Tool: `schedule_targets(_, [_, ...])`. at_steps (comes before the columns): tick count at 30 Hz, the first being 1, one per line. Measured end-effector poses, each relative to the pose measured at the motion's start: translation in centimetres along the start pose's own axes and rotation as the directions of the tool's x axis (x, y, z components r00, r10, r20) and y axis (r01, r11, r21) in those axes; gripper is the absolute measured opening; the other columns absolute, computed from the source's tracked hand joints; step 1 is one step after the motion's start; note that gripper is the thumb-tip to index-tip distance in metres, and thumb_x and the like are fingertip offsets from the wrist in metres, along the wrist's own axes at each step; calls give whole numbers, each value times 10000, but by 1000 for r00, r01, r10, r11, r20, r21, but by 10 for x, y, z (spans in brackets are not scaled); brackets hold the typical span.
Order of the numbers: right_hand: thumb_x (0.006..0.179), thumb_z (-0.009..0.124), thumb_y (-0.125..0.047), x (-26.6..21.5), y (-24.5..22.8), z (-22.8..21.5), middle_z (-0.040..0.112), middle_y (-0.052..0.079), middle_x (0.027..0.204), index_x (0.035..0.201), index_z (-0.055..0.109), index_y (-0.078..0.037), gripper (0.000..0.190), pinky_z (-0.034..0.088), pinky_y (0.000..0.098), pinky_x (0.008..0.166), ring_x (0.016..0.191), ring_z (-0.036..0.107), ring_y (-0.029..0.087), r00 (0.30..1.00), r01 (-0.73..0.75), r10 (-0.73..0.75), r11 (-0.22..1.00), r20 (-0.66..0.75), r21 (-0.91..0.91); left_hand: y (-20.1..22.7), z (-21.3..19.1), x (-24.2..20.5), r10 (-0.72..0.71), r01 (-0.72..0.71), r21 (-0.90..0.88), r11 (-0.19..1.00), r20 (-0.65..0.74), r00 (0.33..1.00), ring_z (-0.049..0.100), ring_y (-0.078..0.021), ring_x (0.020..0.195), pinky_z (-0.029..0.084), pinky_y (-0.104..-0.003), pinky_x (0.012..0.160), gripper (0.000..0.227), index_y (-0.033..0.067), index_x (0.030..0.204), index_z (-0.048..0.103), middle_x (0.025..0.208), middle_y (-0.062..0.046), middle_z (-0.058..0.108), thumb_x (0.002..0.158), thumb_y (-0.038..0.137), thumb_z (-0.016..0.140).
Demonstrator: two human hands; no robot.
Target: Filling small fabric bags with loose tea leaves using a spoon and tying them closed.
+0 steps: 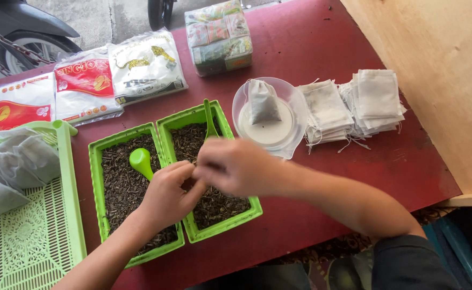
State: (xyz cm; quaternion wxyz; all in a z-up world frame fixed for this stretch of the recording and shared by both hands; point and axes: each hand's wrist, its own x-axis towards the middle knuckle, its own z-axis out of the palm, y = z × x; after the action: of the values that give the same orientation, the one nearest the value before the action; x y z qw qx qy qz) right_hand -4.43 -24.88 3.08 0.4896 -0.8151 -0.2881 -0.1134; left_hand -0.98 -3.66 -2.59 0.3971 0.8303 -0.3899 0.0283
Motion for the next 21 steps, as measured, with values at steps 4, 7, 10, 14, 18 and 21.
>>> schedule_targets(4, [927,700,-123,14,31,-59,652,94,782,873,675,-101,64,546,412,686,780,695,340,994,-39,20,984,-111,-172,40,-8,32,23,-21,-17,1000,80,997,568,-203,540,475,-303,547,288,100,646,613,590,-33,584,920,177,657])
schedule_targets(7, [905,737,-190,19,54,-88,712,102,821,926,735,-123,70,550,486,709,809,719,350,952,-282,202,872,-231,-400,54,2,60,134,-133,-22,991,106,985,615,-233,618,495,-322,610,177,80,749,669,654,-61,605,912,148,654])
schedule_targets(10, [894,681,-303,22,75,-99,704,-10,811,981,746,-231,130,575,469,709,781,725,274,842,-533,454,616,-292,-580,46,24,89,279,-278,29,960,-60,958,647,-314,742,517,-404,674,79,84,878,658,735,-77,604,890,138,716])
schedule_targets(14, [892,691,-269,20,92,-98,704,52,813,997,728,-165,152,589,471,680,778,733,299,811,-547,496,452,-311,-704,26,45,123,322,-308,114,945,-146,935,647,-284,761,531,-408,697,160,96,973,667,786,-63,624,832,121,741])
schedule_targets(18, [869,736,-232,22,97,-97,710,81,817,1008,706,-147,166,595,501,645,784,748,324,811,-526,518,439,-274,-728,17,57,146,227,-221,50,974,-205,952,642,-289,744,524,-429,666,246,65,1021,630,822,-100,630,801,71,740])
schedule_targets(21, [853,742,-198,19,107,-91,719,90,827,995,664,-152,169,594,531,674,819,751,359,800,-528,538,418,-267,-739,13,64,153,176,-175,23,984,-219,960,632,-275,727,517,-420,651,232,69,1023,620,825,-93,625,816,64,725])
